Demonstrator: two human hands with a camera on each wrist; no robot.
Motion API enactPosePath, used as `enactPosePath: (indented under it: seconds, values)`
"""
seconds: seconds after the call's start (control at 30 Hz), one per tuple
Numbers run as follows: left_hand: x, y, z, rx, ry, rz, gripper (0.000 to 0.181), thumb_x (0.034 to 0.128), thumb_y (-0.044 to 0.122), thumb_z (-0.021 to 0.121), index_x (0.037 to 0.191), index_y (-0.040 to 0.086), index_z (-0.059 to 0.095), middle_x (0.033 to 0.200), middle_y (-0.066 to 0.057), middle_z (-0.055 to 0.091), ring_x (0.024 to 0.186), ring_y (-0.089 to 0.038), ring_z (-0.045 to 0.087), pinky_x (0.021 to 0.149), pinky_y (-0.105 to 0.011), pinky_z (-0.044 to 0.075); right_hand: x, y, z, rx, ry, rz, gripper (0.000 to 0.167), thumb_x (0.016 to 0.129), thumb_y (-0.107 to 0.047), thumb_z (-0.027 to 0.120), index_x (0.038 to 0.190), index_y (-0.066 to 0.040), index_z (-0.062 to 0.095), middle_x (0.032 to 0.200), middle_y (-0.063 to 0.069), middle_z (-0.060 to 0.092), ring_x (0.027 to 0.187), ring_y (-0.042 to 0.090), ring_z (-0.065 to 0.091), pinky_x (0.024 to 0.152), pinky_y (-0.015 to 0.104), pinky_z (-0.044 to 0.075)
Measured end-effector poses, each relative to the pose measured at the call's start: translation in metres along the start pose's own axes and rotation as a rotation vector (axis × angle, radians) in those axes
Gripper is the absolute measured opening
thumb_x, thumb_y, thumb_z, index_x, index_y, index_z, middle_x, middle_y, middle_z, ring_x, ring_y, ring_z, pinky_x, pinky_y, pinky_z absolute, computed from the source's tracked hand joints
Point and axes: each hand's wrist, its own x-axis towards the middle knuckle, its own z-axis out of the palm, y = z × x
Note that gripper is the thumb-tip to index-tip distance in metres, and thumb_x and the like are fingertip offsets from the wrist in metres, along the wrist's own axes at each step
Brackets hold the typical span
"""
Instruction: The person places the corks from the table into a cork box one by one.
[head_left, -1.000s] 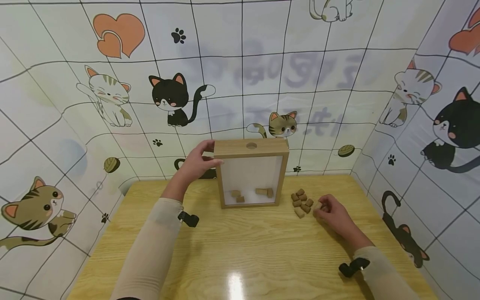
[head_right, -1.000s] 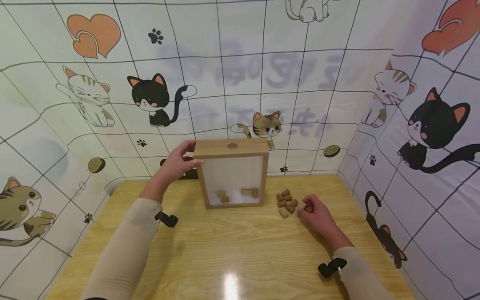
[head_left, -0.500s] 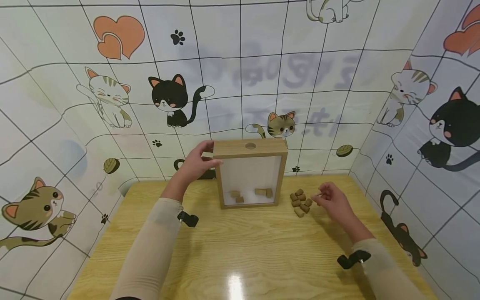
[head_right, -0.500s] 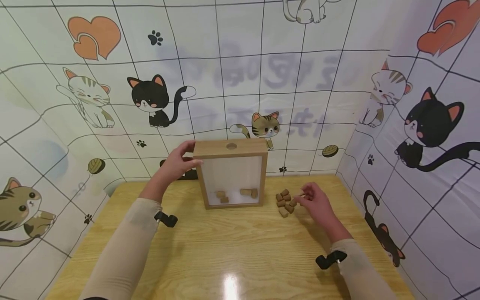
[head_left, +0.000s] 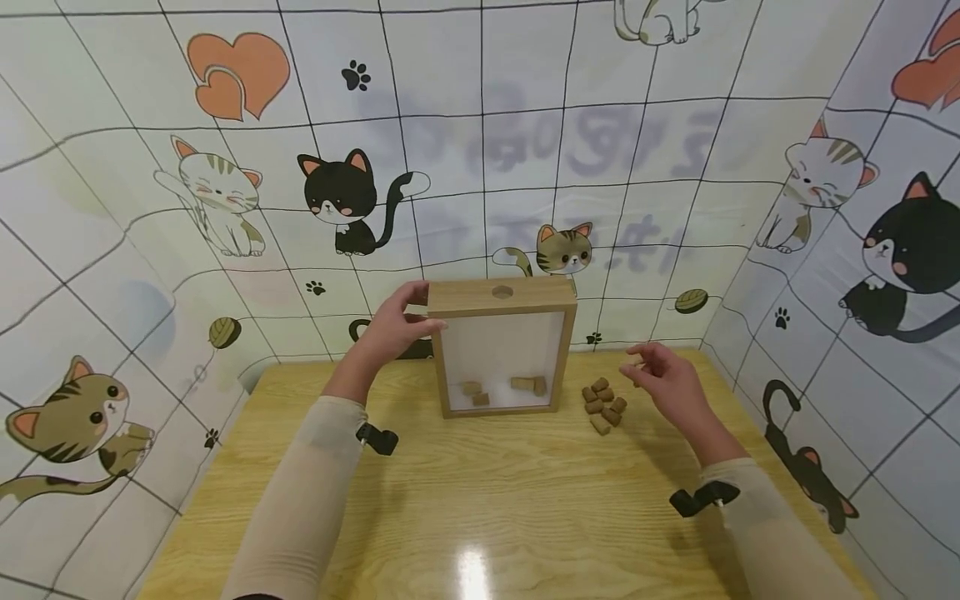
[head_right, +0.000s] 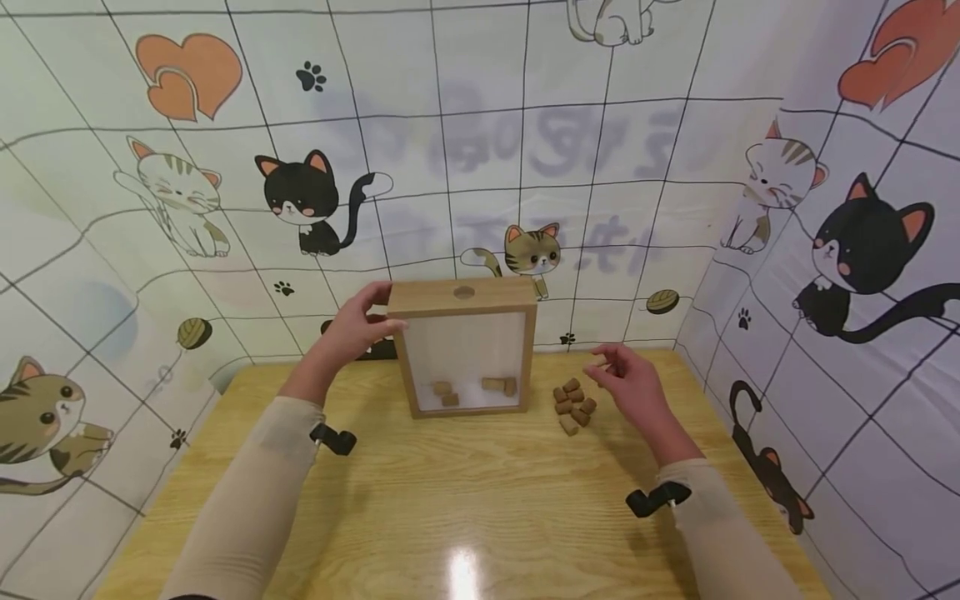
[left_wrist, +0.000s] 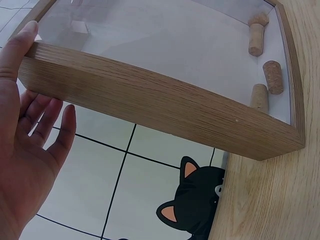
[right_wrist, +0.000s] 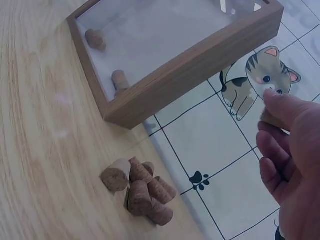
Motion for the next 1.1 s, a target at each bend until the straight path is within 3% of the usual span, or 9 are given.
enactPosePath:
  seconds: [0.27,0.57,0.77,0.93,1.1]
  values:
    - [0.002,0.001,0.002,0.009,-0.003,0.011,0.084,0.0978,0.032,0.088,0.167,0.016,0.043,0.151,-0.01,0.055,0.135,-0.038,0.059,0.109,-0.057,0.056,0.005,-0.014,0.001,0.063,0.096,-0.004,0.037,0.105,-0.038,0.079,0.128,-0.01,0.071,0.1,0.009,0.073,0.086,0.029,0.071,0.072,0.026,0.058]
    - [-0.002,0.002,0.001,0.011,0.003,-0.012,0.087,0.0977,0.033,0.088,0.169,0.016,0.041,0.153,-0.011,0.054,0.137,-0.039,0.058,0.11,-0.057,0.055,0.017,-0.033,-0.002,0.041,0.076,-0.046,0.033,0.106,-0.032,0.079,0.129,-0.009,0.072,0.101,0.015,0.071,0.082,0.02,0.072,0.073,0.024,0.058]
    - [-0.002,0.005,0.0,0.016,0.006,-0.011,0.088,0.0973,0.032,0.088,0.169,0.015,0.041,0.153,-0.01,0.054,0.135,-0.041,0.06,0.108,-0.057,0.057,0.028,-0.052,-0.009,0.058,0.067,-0.066,0.033,0.105,-0.028,0.081,0.131,-0.009,0.074,0.101,0.006,0.074,0.085,0.019,0.074,0.076,0.022,0.057]
    - [-0.002,0.004,0.0,0.025,0.009,-0.004,0.087,0.0977,0.033,0.088,0.169,0.016,0.041,0.152,-0.01,0.055,0.136,-0.04,0.059,0.108,-0.058,0.056,0.039,-0.072,-0.015,0.074,0.062,-0.072,0.035,0.105,-0.033,0.081,0.13,-0.009,0.075,0.105,-0.003,0.078,0.088,0.021,0.077,0.079,0.023,0.058]
    - [-0.002,0.002,0.001,0.028,0.006,0.003,0.086,0.0981,0.033,0.088,0.169,0.016,0.041,0.152,-0.011,0.055,0.137,-0.039,0.058,0.11,-0.058,0.055,0.047,-0.095,-0.017,0.056,0.044,-0.091,0.037,0.105,-0.037,0.08,0.131,-0.012,0.076,0.101,-0.004,0.078,0.088,0.015,0.076,0.078,0.027,0.055]
